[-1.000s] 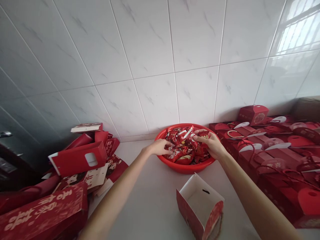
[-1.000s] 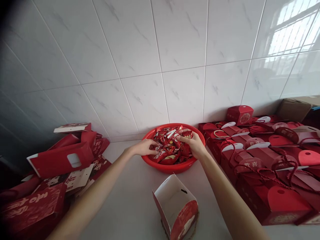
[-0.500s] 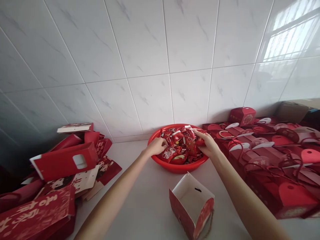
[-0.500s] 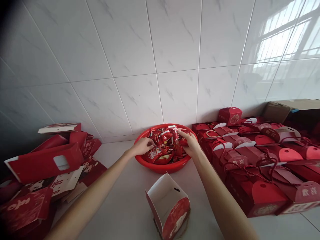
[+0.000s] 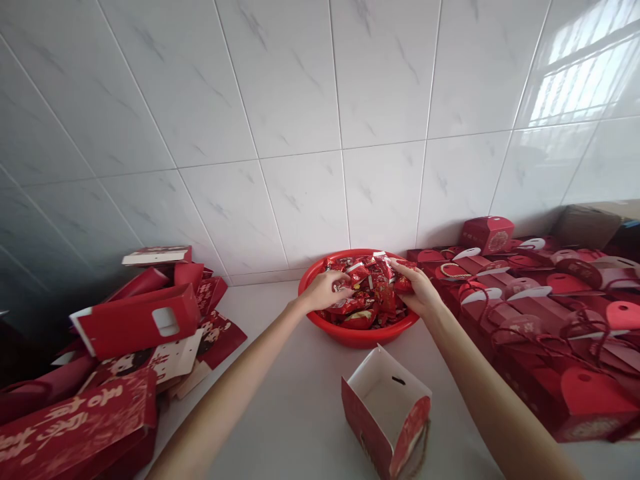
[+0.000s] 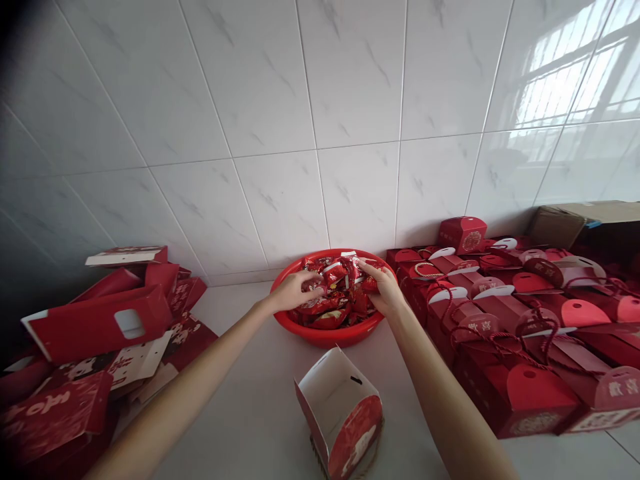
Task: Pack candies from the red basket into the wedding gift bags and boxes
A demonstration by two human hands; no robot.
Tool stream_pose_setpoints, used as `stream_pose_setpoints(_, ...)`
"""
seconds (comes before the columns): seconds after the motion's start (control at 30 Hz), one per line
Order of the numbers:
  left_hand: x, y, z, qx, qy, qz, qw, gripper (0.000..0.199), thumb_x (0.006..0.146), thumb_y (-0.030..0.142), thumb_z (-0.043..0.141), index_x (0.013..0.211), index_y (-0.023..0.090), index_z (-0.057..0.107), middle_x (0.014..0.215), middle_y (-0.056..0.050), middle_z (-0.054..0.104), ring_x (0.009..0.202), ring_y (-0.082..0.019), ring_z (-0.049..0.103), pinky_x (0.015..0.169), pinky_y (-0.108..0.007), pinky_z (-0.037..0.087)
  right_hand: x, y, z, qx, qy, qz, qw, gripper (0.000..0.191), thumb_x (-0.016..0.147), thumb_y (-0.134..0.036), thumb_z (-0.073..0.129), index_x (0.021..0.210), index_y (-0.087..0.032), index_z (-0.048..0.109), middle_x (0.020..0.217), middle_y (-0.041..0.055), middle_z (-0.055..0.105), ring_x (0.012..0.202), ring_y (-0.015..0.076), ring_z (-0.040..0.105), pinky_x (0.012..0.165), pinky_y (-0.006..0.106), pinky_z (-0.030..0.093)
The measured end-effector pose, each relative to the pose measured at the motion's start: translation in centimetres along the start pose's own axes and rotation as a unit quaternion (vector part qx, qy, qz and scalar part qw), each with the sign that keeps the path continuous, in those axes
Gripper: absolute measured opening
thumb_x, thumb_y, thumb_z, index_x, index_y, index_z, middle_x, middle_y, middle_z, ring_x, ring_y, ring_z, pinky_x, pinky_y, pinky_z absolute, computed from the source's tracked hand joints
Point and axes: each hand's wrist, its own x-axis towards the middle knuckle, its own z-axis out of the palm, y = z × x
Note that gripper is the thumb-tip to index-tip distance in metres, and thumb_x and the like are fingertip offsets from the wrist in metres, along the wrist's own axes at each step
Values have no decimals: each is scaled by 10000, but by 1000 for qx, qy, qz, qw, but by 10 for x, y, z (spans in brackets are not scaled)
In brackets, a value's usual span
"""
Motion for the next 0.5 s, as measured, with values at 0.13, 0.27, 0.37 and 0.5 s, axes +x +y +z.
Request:
stream_pose_setpoints(0.13, 18, 14, 10, 49, -139, -6, 989, 356, 876, 295, 617, 1208, 190, 691, 1298, -93, 693, 1171, -261, 652, 1019, -330, 483, -1, 0, 0, -4, -3, -7, 1000, 330, 552, -268, 925, 819, -164, 760, 766, 24, 769, 670, 157, 719, 571, 218, 564)
stream_pose_setpoints(0.27, 42, 20, 22, 46, -212, -30, 976, 404, 784, 162, 616, 1171, 235, 709, 1205, -43, 740, 1050, -228, 696, 878, -274, 527, -2, -1, 1, -6, -7, -11, 1000, 374, 516, -273, 939, 825, -156, 764, 739, 18, 760, 624, 135, 691, 551, 207, 546)
stream_pose_setpoints(0.37, 52, 23, 29, 37, -229, -28, 972, 274, 688, 141, 668, 932, 219, 763, 955, -18, 781, 877, -225, 719, 737, -256, 537, -2, -1, 2, -4, -12, -15, 1000, 377, 498, -265, 947, 815, -173, 765, 730, 4, 756, 613, 124, 679, 539, 196, 536)
stream_pose_setpoints(0.5, 51, 26, 30, 11, -178, -17, 984, 302, 685, 66, 637, 932, 177, 770, 930, -38, 778, 897, -223, 720, 785, -269, 543, -1, -1, 2, -10, -6, -11, 1000, 391, 485, -283, 954, 813, -174, 770, 760, 19, 767, 663, 151, 701, 572, 212, 557)
